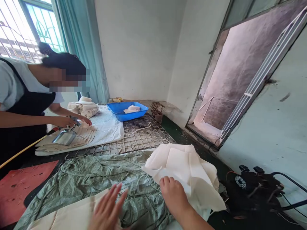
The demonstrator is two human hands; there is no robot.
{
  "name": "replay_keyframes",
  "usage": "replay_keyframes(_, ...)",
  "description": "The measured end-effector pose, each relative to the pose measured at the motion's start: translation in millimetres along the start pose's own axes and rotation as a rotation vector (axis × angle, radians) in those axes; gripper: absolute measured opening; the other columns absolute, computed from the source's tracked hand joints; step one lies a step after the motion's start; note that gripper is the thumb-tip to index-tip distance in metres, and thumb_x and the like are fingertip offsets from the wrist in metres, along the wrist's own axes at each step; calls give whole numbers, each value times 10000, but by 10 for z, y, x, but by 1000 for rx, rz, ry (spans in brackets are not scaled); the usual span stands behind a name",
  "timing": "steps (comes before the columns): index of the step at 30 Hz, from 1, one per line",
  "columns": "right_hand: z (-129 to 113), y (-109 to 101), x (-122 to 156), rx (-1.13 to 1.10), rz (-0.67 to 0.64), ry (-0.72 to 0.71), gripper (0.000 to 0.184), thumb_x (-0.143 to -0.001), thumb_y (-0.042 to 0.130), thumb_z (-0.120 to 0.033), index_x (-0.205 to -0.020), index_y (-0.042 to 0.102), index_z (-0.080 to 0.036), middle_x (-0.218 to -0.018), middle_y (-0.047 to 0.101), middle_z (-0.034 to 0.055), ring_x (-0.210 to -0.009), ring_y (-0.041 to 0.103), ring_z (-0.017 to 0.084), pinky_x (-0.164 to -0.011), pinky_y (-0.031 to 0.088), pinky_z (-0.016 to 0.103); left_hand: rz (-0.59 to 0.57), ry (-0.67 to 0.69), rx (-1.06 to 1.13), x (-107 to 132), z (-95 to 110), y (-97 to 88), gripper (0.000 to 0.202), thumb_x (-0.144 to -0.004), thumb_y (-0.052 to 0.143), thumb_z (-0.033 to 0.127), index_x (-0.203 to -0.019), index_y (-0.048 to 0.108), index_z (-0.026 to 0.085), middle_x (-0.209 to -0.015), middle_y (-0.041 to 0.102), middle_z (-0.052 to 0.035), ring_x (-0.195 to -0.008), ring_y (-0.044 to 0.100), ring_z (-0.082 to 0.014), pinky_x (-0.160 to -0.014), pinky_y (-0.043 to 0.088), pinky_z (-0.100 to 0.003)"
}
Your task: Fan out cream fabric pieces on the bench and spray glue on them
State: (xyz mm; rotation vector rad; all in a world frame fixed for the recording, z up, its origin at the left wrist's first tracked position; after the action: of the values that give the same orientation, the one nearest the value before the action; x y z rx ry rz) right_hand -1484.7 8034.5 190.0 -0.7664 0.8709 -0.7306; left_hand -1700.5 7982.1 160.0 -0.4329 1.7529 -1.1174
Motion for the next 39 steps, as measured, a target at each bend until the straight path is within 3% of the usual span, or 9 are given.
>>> replay_keyframes(3,-195,-676,281,-41,183,-143,255,-682,510,-9,-853,585,-182,-659,573,23,-568,537,178,-496,368,298,-201,91,58,-711,434,-230,545,-834,493,298,-1361,355,281,-1333,513,-91,-1214,469,-291,-969,403,-481)
replay_keyframes(6,3,-1068,521,-46,158,-139,281,-675,498,16,-844,593,-188,-630,564,16,-560,528,168,-491,350,293,-515,97,151,-864,434,-501,309,-847,441,169,-1113,598,188,-957,689,-85,-870,647,-239,-777,511,-396)
replay_keyframes(13,599,-1465,818,-468,128,120,199,-799,537,-406,-708,636,-260,-893,659,67,-753,583,245,-588,436,366,-301,23,388,-164,-389,-1465,441,-840,355,82,-1241,513,175,-1035,616,-100,-899,612,-180,-794,497,-302)
replay_keyframes(17,389,-1602,881,-1203,197,458,273,-728,619,-515,-736,583,-244,-943,674,88,-806,624,244,-636,517,353,-158,-131,725,328,-718,-1925,318,-864,407,220,-1081,639,235,-875,650,-44,-752,614,-128,-672,482,-211)
replay_keyframes(20,84,-1600,745,-1470,152,724,348,-714,618,-545,-857,540,-237,-708,639,31,-607,593,189,-510,490,292,-61,-514,906,720,-972,-2052,249,-758,581,419,-797,699,203,-672,652,-24,-611,586,-141,-541,456,-211)
replay_keyframes(24,-478,-1367,157,-1469,-197,533,331,-742,546,-537,-806,473,-221,-664,579,-13,-620,558,167,-534,454,265,44,-1003,1035,1237,-1327,-1866,382,-568,680,528,-682,584,177,-579,584,10,-525,513,-134,-450,399,-212)
replay_keyframes(28,-1298,-640,-296,-1128,-717,155,113,-811,471,-297,-848,501,-195,-776,627,-6,-687,578,139,-577,434,226,-145,-1128,816,1583,-1775,-1257,293,-589,616,428,-623,423,211,-511,425,79,-501,438,-118,-451,330,-208)
replay_keyframes(34,-2199,147,-353,-809,-794,84,214,-736,570,-140,-945,614,-153,-930,678,108,-892,619,252,-731,433,322,-569,-1159,475,2117,-2007,-264,121,-614,525,137,-664,442,209,-522,459,58,-588,542,-165,-537,343,-238)
replay_keyframes(39,-2302,166,-177,-656,-726,40,522,-805,504,-132,-1317,418,-193,-1079,642,135,-934,622,268,-759,435,353,-637,-1146,487,2369,-1816,-46,364,-708,448,115,-1067,463,172,-603,539,40,-678,597,-183,-644,398,-253)
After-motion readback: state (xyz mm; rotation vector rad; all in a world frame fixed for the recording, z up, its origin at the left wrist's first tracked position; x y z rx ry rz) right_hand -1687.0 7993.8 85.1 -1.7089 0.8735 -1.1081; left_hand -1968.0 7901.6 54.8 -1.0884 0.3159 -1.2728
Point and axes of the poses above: each hand's wrist, its own x-axis away from the middle knuckle, its own y-axis out of the palm, z = x × y, the point moved 6 cm from there along -x, towards the middle knuckle
